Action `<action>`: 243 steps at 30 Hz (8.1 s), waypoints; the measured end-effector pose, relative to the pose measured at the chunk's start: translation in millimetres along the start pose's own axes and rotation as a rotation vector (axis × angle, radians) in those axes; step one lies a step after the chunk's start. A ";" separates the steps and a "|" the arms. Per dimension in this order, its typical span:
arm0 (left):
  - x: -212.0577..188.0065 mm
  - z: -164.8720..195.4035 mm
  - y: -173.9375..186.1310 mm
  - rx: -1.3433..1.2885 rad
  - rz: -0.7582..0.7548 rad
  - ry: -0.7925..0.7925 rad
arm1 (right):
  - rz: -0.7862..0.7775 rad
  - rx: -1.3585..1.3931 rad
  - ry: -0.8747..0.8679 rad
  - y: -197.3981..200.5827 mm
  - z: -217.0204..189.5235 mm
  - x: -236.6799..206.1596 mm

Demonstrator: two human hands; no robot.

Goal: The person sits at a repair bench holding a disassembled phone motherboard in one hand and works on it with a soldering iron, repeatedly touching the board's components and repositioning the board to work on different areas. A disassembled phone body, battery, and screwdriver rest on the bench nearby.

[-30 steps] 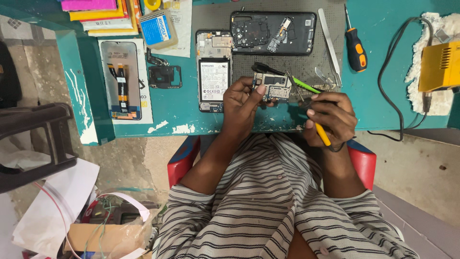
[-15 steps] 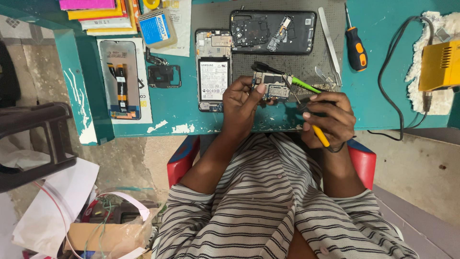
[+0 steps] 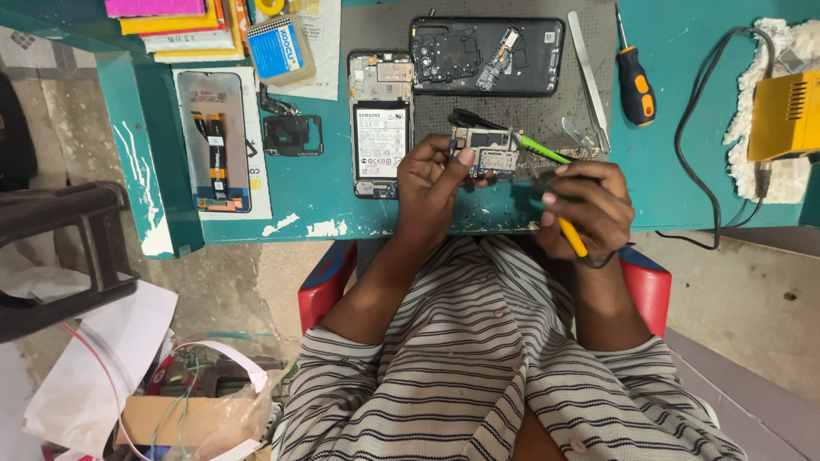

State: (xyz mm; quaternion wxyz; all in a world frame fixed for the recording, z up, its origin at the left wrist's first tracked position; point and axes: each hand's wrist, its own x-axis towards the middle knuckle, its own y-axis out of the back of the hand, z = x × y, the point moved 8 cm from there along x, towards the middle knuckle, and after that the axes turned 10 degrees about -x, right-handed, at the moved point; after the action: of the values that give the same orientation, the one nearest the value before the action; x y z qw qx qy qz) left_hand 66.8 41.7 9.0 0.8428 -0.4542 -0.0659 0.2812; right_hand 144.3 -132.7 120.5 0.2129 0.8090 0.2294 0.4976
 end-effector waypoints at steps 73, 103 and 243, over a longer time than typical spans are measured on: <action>2.6 -16.9 4.4 -0.045 -0.032 0.094 | -0.002 0.287 -0.167 -6.3 13.4 -4.2; -1.1 -15.6 5.2 -0.041 -0.048 0.092 | -0.114 0.042 0.026 -11.3 -10.3 16.8; -1.5 -11.0 1.6 -0.069 -0.007 0.062 | -0.080 -0.056 0.094 -7.9 -20.0 16.7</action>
State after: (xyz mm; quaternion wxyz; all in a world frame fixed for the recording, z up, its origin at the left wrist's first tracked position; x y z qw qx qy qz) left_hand 68.9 33.6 1.6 0.8292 -0.4912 -0.0511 0.2618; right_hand 131.6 -114.3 136.1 0.2442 0.7687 0.2572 0.5323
